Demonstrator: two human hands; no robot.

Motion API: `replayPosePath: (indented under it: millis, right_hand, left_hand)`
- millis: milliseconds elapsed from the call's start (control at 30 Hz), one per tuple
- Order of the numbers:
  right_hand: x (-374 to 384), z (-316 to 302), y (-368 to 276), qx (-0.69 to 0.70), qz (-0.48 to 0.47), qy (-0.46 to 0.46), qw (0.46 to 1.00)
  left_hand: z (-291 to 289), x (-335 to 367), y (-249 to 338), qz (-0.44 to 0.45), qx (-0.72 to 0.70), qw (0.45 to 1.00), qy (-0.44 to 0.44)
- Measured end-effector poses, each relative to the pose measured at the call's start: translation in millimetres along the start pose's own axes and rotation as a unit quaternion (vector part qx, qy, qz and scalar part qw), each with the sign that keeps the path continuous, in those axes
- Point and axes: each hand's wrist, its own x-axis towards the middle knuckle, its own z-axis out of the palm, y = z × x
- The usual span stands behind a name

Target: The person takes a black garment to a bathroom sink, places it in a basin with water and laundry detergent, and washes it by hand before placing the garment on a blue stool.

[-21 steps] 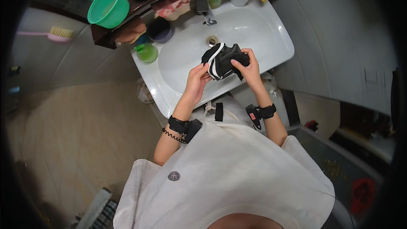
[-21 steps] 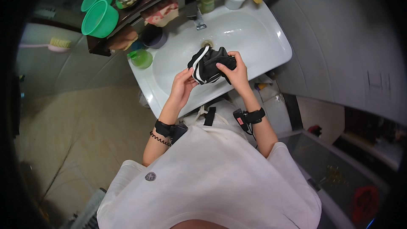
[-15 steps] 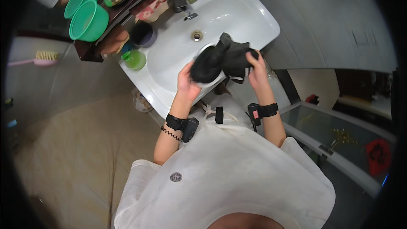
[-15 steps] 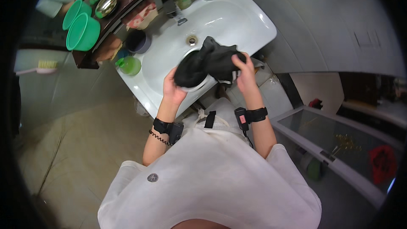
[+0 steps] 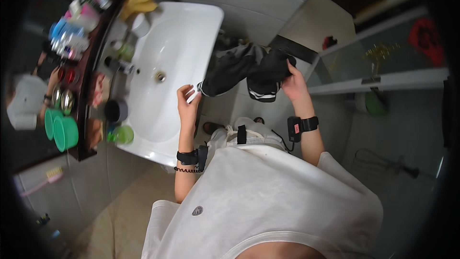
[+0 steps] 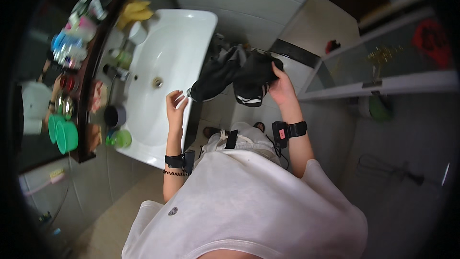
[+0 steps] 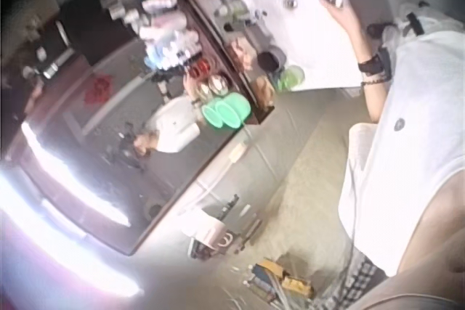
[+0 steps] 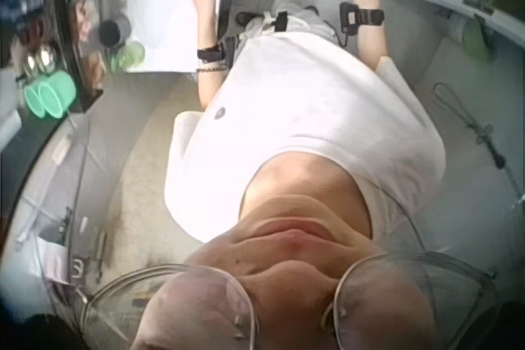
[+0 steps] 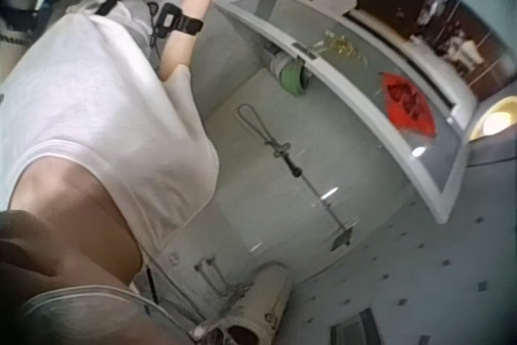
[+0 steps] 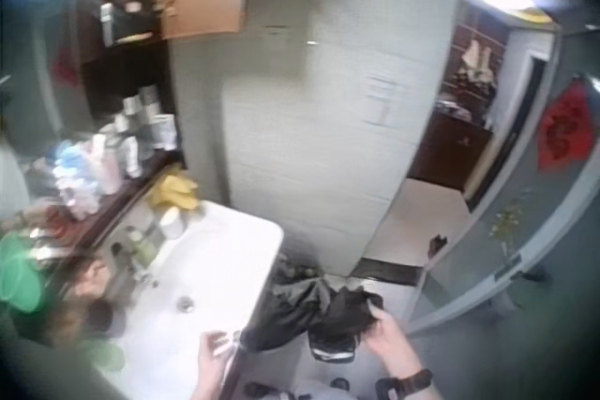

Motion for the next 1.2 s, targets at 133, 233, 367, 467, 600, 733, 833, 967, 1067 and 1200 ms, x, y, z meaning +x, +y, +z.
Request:
replayPosePath:
  millis: [133,233,367,467,600,733,833,967,1067,1200]
  right_hand:
    - [-28.1,-39.8,-12.9,0.064,-0.01,0.007,0.998]
    - [-59.8,-76.6,-19.3,0.115,-0.031,0.034,0.992]
    - [-60.1,-105.7,-11.4,0.14,-0.133,0.084,0.978]
    - [-79.3,-145.8,-34.1,0.072,-0.181,0.186,0.963]
    - [-114.3,-189.5,-72.2,-0.081,-0.363,0.321,0.871]
    - [-139.6,-238.7,-76.8,-0.15,-0.354,0.426,0.819]
    - [-146.8,-235.5,-64.2,-0.082,-0.316,0.459,0.826]
    - [-148.5,-234.2,-60.2,-0.084,-0.32,0.486,0.809]
    - [-161.0,-221.1,-75.4,-0.044,-0.343,0.43,0.834]
    - [-165.5,-211.7,-103.8,-0.006,-0.343,0.405,0.848]
  left_hand:
    - [91.4,-13.5,28.8,0.072,0.114,0.95,-0.283]
    - [174.7,-51.3,27.9,0.039,-0.055,0.9,-0.431]
    - [241.1,-77.3,12.9,-0.103,0.041,0.899,-0.425]
    - [273.3,-79.1,-19.6,-0.054,0.009,0.895,-0.443]
    - [285.8,-57.1,-3.6,-0.08,0.102,0.849,-0.511]
    - [340.4,-36.9,18.0,-0.201,0.114,0.736,-0.636]
    - [373.2,-26.6,15.6,-0.107,0.221,0.661,-0.709]
    - [414.3,-29.8,1.9,-0.013,0.288,0.559,-0.777]
    - [446.1,-49.9,6.0,-0.026,0.302,0.501,-0.811]
    - [479.1,-54.8,-7.3,-0.002,0.174,0.442,-0.88]
